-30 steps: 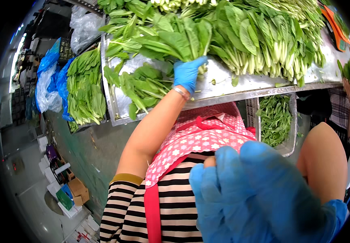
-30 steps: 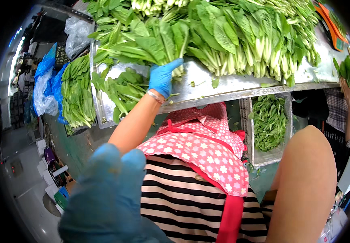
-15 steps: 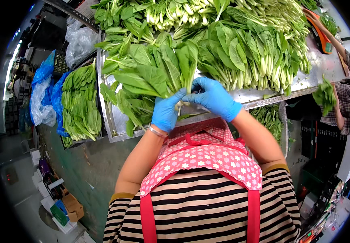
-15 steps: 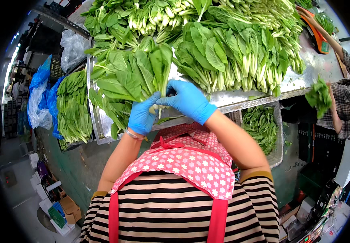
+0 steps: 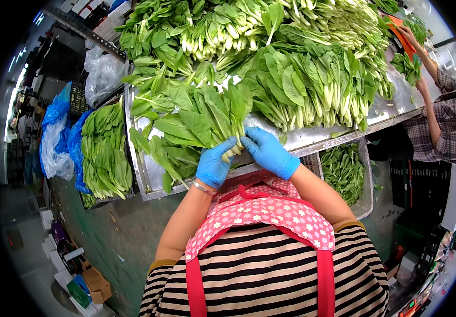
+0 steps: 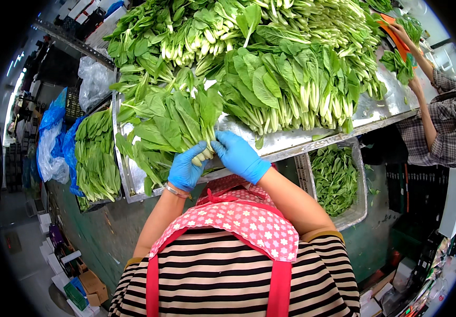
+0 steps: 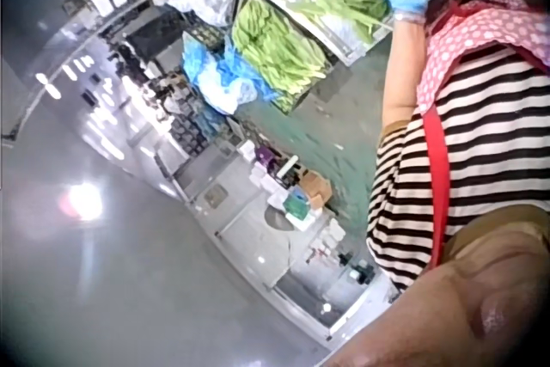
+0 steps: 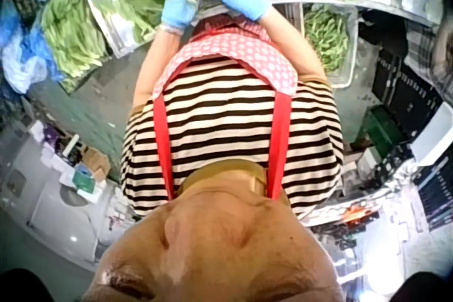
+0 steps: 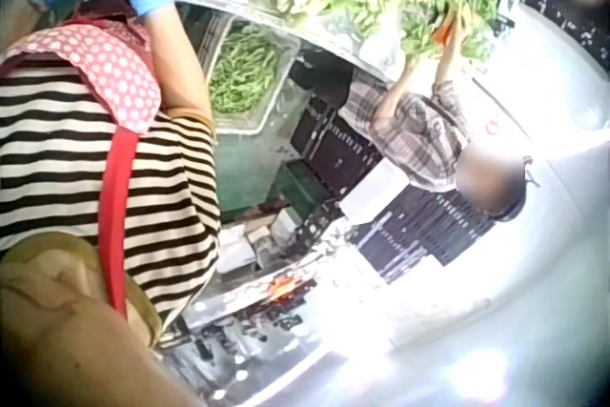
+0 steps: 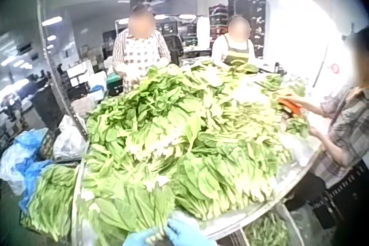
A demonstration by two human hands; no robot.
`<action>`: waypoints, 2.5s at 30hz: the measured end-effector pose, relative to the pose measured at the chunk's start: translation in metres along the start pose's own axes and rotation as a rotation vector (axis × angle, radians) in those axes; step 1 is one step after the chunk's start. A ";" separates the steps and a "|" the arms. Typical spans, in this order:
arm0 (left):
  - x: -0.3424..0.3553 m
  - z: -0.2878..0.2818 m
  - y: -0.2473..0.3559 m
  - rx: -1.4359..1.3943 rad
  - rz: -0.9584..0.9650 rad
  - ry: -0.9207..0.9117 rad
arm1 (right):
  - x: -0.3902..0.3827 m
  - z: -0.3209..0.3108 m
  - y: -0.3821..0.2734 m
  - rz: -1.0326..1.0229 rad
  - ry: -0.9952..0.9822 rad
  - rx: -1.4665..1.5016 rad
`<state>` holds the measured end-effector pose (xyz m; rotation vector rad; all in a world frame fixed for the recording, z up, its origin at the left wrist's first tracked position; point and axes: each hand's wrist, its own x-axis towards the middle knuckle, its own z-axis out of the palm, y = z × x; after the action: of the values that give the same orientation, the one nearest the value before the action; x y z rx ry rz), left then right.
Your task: The person sorts through green leafy vegetables on a metal table, gathering them into bunches and placing the bunches into a plastic crate.
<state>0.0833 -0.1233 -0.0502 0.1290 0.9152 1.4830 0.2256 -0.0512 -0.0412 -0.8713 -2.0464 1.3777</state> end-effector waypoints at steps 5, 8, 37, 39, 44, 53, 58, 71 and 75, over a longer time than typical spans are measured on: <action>-0.002 0.017 0.000 0.123 -0.077 -0.002 | -0.005 -0.004 -0.016 -0.184 0.076 -0.678; 0.004 0.032 -0.004 0.128 -0.031 0.026 | -0.005 -0.011 -0.023 -0.184 0.107 -0.778; -0.014 0.024 0.008 0.008 0.027 0.068 | -0.007 -0.080 -0.033 0.206 0.520 0.775; -0.013 0.016 0.007 0.034 0.032 0.014 | -0.011 -0.071 -0.040 0.160 0.467 0.827; -0.012 0.024 0.007 -0.005 0.090 0.069 | -0.001 -0.056 -0.033 0.256 0.175 0.700; -0.005 0.002 -0.002 -0.125 0.037 0.030 | 0.000 0.004 -0.023 0.070 0.269 0.498; -0.011 0.001 -0.004 -0.189 0.034 -0.004 | -0.002 0.020 -0.037 -0.189 0.322 -0.179; -0.001 0.000 0.002 -0.126 0.066 0.070 | -0.030 -0.027 -0.012 -0.081 0.647 -0.258; -0.003 0.013 0.003 -0.153 0.044 0.051 | -0.037 -0.057 0.020 0.123 0.778 -0.477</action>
<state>0.0894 -0.1198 -0.0383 -0.0015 0.8408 1.5977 0.2956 -0.0390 -0.0422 -1.4686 -1.7040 0.4436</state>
